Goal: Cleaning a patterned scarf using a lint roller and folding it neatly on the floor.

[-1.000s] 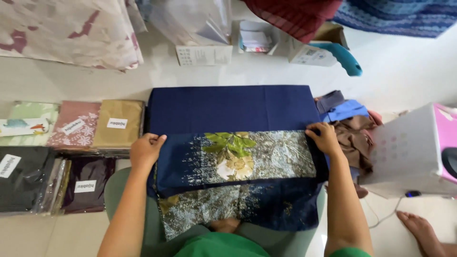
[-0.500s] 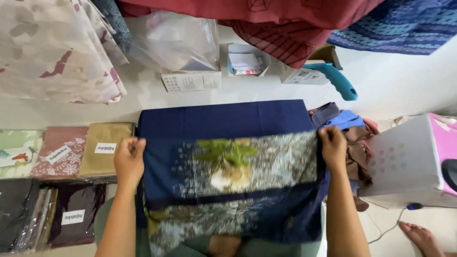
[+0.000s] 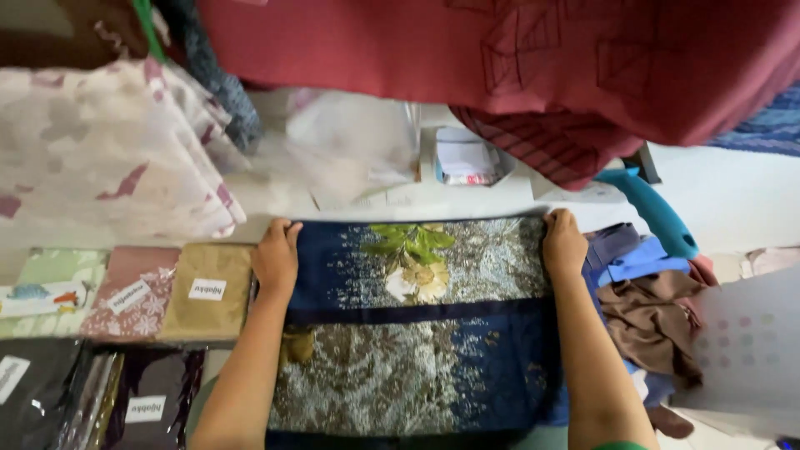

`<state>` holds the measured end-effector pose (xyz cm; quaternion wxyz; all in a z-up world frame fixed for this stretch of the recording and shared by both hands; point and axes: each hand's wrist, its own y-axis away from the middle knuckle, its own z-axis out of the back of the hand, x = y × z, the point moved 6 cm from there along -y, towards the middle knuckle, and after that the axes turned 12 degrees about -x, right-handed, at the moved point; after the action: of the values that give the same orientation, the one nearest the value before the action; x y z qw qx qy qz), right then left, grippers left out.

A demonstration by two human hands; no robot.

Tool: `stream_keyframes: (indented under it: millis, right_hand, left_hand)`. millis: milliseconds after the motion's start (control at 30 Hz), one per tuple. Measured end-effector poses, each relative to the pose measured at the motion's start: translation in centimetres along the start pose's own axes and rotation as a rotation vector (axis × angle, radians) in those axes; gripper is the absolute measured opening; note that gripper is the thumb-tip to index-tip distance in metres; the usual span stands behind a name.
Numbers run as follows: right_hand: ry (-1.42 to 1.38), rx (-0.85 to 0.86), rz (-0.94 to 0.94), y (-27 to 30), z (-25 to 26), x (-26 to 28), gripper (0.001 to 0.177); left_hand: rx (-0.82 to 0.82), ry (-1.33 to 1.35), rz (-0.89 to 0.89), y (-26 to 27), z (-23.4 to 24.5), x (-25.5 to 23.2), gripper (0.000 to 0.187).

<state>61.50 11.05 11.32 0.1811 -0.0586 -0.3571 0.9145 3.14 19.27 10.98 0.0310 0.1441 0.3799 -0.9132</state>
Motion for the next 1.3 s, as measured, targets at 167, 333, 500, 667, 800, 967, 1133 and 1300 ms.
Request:
stream_keyframes:
  millis: [167, 333, 500, 667, 800, 967, 1133, 1300]
  right_hand:
    - [0.088, 0.028, 0.062, -0.5, 0.3, 1.2, 0.027]
    - [0.32, -0.289, 0.183, 0.0, 4.6, 6.1, 0.057]
    - [-0.488, 0.249, 0.355, 4.2, 10.0, 22.4, 0.056]
    - [-0.406, 0.34, 0.456, 5.9, 8.8, 20.9, 0.062]
    - [-0.101, -0.202, 0.45, 4.9, 6.8, 9.4, 0.052]
    - [0.057, 0.635, -0.011, 4.7, 4.2, 0.4, 0.067]
    - [-0.123, 0.766, -0.162, 2.0, 1.6, -7.9, 0.067]
    - [-0.892, 0.046, -0.594, -8.6, 23.7, -6.6, 0.042]
  left_hand:
    - [-0.124, -0.065, -0.107, -0.3, -1.1, 0.0, 0.031]
    - [-0.166, -0.007, -0.21, -1.9, 3.5, -3.9, 0.041]
    - [0.221, 0.317, -0.567, 3.1, 5.0, -14.3, 0.064]
    - [0.639, 0.286, -0.594, 3.7, 3.6, -12.5, 0.062]
    - [0.687, 0.153, -0.49, 1.9, 3.1, -7.2, 0.064]
    - [0.625, 0.122, -0.49, 2.9, 1.6, -4.4, 0.064]
    - [0.623, 0.123, -0.488, 3.2, 1.9, -4.3, 0.063]
    - [0.704, 0.086, -0.484, 3.3, 2.1, -4.3, 0.063]
